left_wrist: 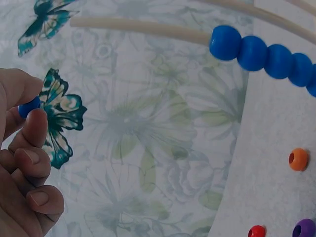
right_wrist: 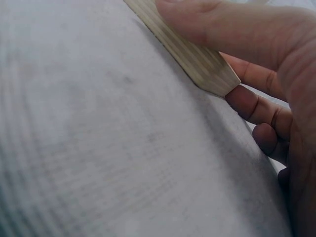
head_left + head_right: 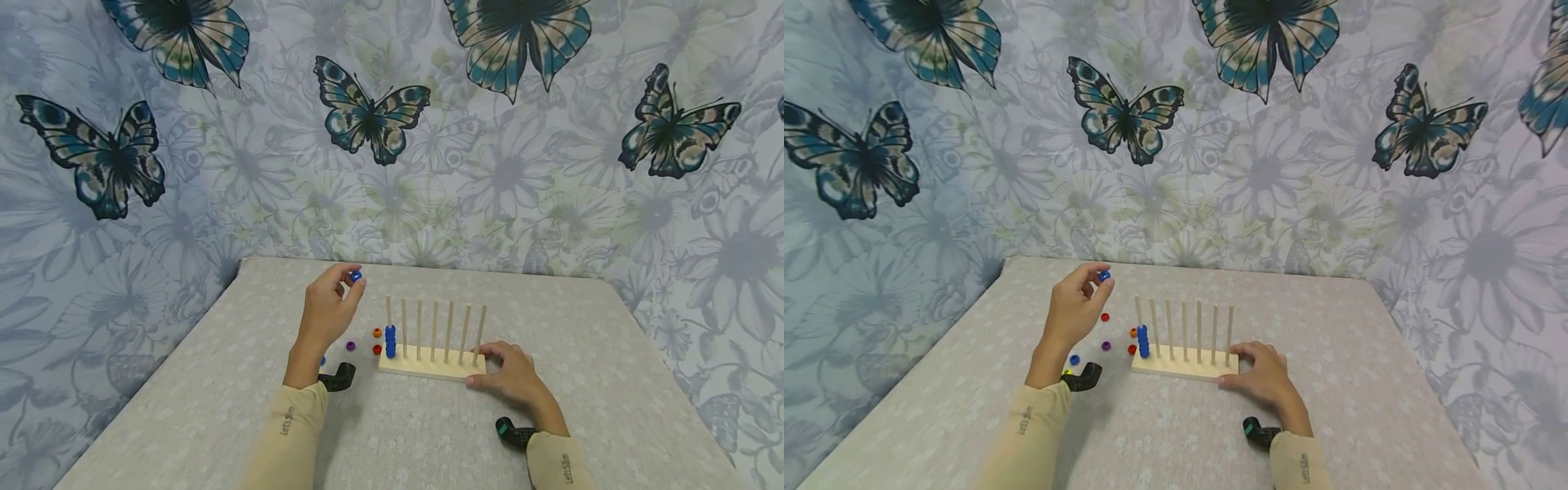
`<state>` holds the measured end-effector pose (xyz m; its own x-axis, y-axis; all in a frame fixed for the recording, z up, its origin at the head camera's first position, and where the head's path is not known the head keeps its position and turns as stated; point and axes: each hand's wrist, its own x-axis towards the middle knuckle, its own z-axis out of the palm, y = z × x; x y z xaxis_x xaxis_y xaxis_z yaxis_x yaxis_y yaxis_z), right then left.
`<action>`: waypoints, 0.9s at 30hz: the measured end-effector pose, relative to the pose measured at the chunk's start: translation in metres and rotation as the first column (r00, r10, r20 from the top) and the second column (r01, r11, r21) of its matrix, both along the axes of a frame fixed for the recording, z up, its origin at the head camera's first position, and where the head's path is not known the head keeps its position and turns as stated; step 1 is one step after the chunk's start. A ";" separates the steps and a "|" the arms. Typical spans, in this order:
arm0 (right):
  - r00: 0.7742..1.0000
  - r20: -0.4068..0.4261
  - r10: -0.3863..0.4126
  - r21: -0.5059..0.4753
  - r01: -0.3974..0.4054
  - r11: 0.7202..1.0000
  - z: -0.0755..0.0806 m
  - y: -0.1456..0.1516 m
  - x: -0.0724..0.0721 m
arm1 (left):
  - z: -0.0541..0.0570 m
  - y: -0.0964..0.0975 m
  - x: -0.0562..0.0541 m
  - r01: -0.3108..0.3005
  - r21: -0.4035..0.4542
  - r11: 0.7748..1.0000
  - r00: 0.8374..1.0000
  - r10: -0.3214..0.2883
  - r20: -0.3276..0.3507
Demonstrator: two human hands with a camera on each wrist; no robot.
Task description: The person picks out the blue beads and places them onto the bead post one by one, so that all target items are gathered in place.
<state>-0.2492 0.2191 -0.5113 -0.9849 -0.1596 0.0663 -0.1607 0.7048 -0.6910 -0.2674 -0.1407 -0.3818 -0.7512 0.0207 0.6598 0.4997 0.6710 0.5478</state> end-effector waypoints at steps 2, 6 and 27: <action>1.000 0.003 -0.001 0.006 0.001 1.000 0.000 0.000 0.000 | 0.000 0.002 0.000 0.010 -0.005 1.000 1.000 -0.010 -0.011; 1.000 0.000 -0.005 0.005 0.005 1.000 0.002 -0.002 0.000 | 0.002 0.005 -0.001 0.032 -0.021 0.999 0.999 -0.032 -0.034; 1.000 0.007 -0.003 0.010 0.003 1.000 0.001 -0.001 0.000 | 0.007 0.019 0.005 0.110 -0.088 0.990 0.992 -0.115 -0.052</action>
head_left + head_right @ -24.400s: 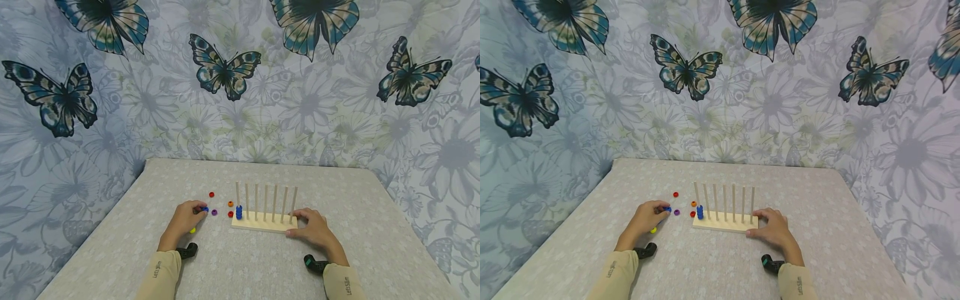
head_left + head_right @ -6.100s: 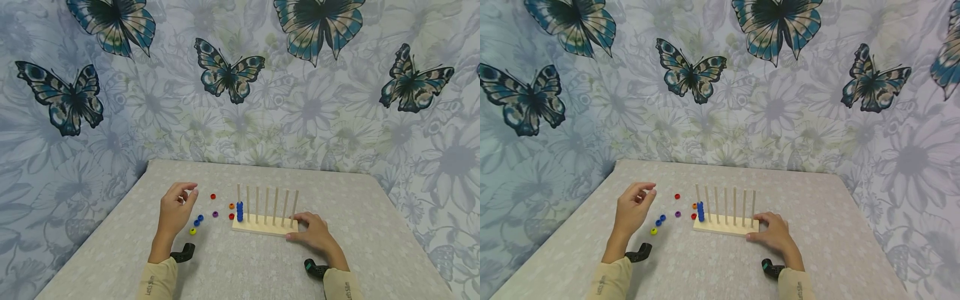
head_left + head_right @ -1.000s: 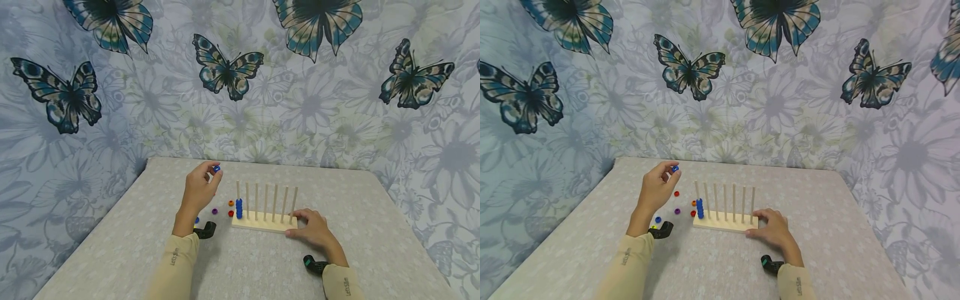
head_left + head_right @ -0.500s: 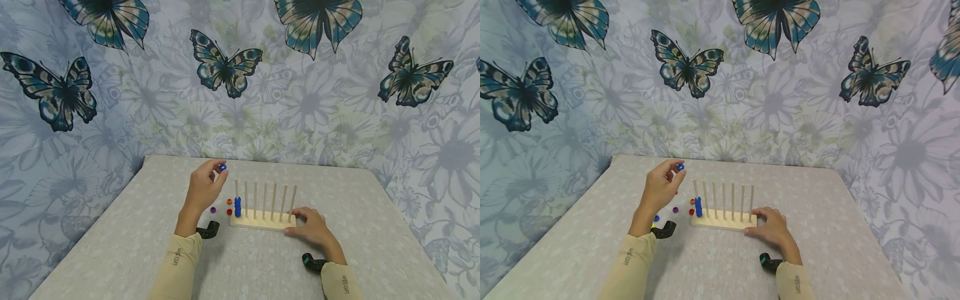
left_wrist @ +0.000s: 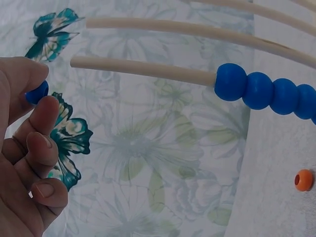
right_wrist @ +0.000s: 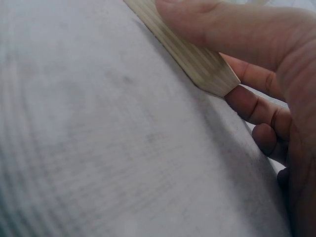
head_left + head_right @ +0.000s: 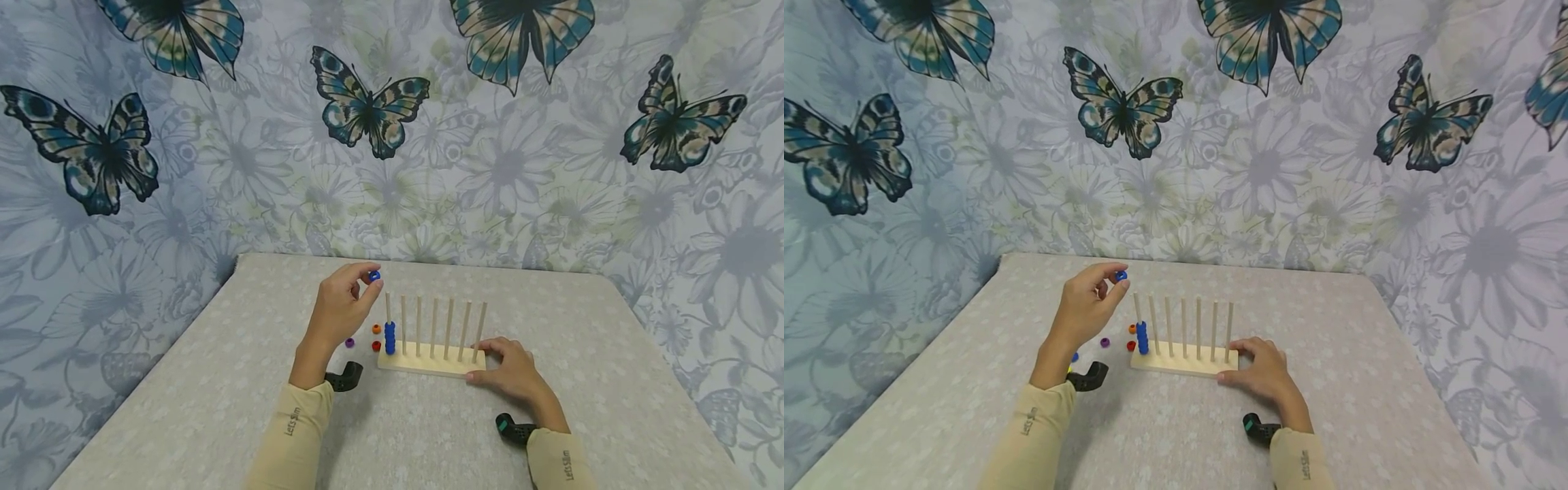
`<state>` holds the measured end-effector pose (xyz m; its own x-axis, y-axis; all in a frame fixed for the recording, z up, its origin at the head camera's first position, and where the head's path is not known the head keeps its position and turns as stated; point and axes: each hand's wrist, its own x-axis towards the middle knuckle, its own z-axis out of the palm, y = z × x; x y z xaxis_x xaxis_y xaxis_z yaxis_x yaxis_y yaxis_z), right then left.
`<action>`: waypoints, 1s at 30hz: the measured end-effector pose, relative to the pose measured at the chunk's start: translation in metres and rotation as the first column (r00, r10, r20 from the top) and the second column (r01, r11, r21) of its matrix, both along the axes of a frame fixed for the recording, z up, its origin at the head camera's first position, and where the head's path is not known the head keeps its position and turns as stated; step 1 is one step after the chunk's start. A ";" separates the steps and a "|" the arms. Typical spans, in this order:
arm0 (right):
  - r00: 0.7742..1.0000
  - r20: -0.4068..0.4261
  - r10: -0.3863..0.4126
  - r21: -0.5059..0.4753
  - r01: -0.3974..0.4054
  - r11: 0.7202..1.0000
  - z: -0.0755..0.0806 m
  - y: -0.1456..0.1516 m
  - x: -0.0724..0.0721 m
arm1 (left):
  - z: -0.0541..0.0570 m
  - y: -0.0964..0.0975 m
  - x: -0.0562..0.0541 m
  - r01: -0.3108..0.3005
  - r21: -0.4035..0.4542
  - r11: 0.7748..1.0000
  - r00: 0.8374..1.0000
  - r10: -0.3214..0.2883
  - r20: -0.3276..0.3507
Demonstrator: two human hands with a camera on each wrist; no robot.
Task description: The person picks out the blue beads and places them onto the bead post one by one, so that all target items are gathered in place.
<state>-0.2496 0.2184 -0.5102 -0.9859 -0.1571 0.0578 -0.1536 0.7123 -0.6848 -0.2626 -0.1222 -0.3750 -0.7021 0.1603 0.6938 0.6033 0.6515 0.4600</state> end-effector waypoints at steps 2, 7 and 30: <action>1.000 -0.005 0.003 0.000 -0.003 1.000 0.002 0.000 0.001 | 0.001 0.001 0.001 0.009 -0.005 1.000 1.000 -0.009 0.004; 1.000 -0.006 0.004 -0.009 -0.004 1.000 0.004 -0.001 0.002 | 0.002 0.002 0.002 0.033 -0.030 0.999 0.999 -0.032 0.030; 1.000 0.003 0.001 -0.013 -0.001 1.000 0.002 0.000 0.002 | -0.003 0.004 0.002 0.121 -0.121 0.985 0.990 -0.111 0.087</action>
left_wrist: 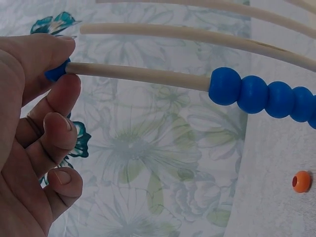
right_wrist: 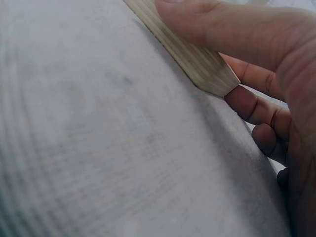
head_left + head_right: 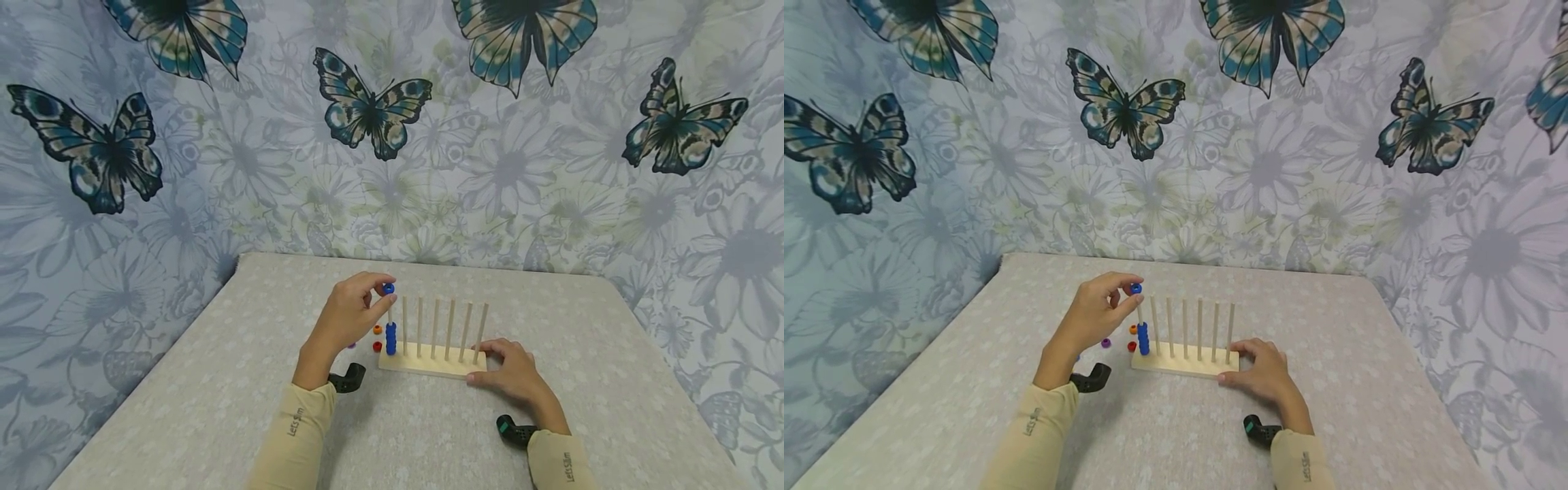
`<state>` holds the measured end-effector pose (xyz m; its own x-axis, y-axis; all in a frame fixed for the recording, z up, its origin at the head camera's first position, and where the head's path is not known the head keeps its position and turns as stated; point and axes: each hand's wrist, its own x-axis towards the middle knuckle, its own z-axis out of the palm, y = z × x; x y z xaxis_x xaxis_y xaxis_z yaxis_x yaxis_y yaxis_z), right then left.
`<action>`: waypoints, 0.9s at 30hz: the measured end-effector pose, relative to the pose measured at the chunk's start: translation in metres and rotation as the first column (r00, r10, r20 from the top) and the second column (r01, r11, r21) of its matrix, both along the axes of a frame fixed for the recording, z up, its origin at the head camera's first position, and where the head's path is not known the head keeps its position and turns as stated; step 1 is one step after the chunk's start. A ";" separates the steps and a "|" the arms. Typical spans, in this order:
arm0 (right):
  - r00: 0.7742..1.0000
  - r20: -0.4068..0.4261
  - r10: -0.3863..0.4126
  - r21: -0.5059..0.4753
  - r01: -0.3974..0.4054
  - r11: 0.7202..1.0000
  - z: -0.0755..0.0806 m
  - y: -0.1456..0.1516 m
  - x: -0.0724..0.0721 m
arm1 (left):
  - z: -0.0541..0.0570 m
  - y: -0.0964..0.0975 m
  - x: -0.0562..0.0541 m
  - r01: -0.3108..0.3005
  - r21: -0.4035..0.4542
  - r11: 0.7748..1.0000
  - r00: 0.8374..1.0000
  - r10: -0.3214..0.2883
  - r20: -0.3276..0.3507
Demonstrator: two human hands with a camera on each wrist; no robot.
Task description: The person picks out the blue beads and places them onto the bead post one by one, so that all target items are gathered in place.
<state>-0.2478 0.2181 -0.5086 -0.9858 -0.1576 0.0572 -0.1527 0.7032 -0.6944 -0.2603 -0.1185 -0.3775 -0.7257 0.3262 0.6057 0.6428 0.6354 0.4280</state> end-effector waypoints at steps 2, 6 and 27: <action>1.000 0.000 -0.003 0.005 0.003 1.000 0.000 0.000 0.001 | -0.001 0.001 0.000 -0.003 -0.005 1.000 1.000 0.003 -0.005; 1.000 -0.004 -0.004 0.009 0.004 1.000 0.000 -0.001 0.002 | -0.002 0.001 0.000 -0.008 -0.010 1.000 1.000 0.008 -0.016; 1.000 -0.009 0.003 -0.006 -0.003 1.000 0.003 -0.003 0.003 | -0.004 -0.001 -0.002 -0.020 -0.043 0.999 1.000 0.020 -0.006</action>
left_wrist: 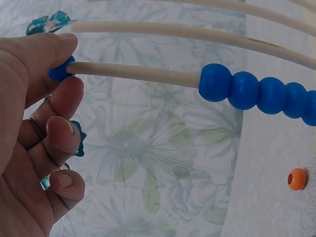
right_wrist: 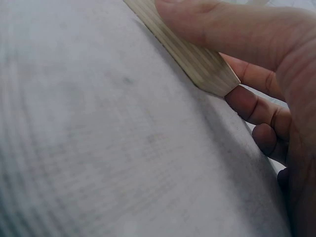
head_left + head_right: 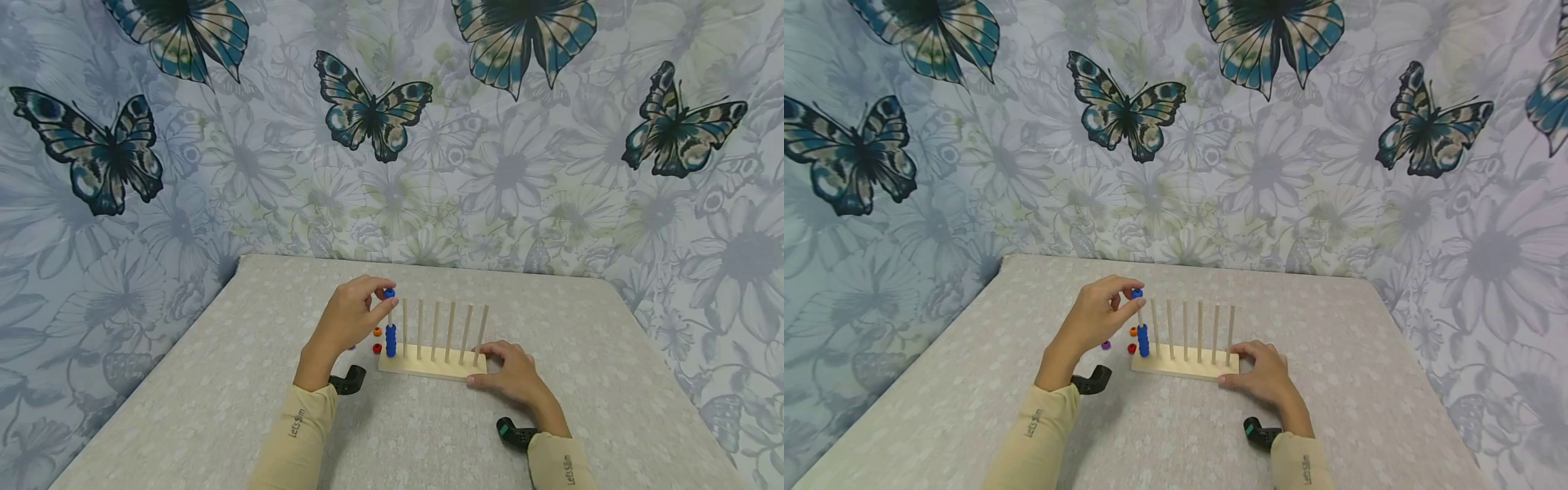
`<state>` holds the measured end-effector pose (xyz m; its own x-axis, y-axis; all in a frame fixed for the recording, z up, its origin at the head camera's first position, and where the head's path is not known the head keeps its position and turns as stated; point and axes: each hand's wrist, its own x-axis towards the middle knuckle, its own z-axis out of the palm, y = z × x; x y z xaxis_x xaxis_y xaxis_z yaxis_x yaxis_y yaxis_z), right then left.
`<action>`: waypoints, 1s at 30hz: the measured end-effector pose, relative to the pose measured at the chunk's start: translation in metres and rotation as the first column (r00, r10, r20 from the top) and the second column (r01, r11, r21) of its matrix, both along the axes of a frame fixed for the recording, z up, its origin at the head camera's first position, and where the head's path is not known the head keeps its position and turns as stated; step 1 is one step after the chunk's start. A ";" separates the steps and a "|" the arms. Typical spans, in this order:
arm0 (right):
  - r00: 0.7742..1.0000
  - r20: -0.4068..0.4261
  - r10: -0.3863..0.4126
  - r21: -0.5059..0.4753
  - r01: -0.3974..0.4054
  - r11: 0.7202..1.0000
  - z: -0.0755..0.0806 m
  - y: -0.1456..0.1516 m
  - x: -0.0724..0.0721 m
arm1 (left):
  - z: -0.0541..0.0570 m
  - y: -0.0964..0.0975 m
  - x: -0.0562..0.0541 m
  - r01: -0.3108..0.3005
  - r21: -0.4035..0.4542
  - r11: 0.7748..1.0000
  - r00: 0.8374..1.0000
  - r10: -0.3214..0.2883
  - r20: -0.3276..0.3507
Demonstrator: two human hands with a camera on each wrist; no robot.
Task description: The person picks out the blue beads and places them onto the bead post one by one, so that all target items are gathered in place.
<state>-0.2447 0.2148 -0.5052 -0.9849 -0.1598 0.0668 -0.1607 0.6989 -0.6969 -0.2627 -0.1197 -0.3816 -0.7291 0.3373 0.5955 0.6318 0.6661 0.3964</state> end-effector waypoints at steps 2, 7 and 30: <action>1.000 0.000 0.001 0.000 -0.001 1.000 0.000 -0.001 0.000 | 0.000 -0.001 0.001 -0.007 -0.006 1.000 1.000 0.007 0.006; 1.000 0.001 0.000 0.005 0.000 1.000 0.000 -0.001 -0.001 | 0.000 -0.002 0.002 -0.024 -0.021 1.000 1.000 0.024 0.020; 1.000 -0.003 -0.006 0.011 0.006 1.000 -0.004 0.003 -0.002 | 0.003 -0.004 0.004 -0.024 -0.001 1.000 0.999 0.024 0.039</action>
<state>-0.2464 0.2173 -0.5094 -0.9856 -0.1550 0.0682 -0.1589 0.7072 -0.6889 -0.2582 -0.1234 -0.3782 -0.7598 0.3198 0.5660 0.5997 0.6811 0.4201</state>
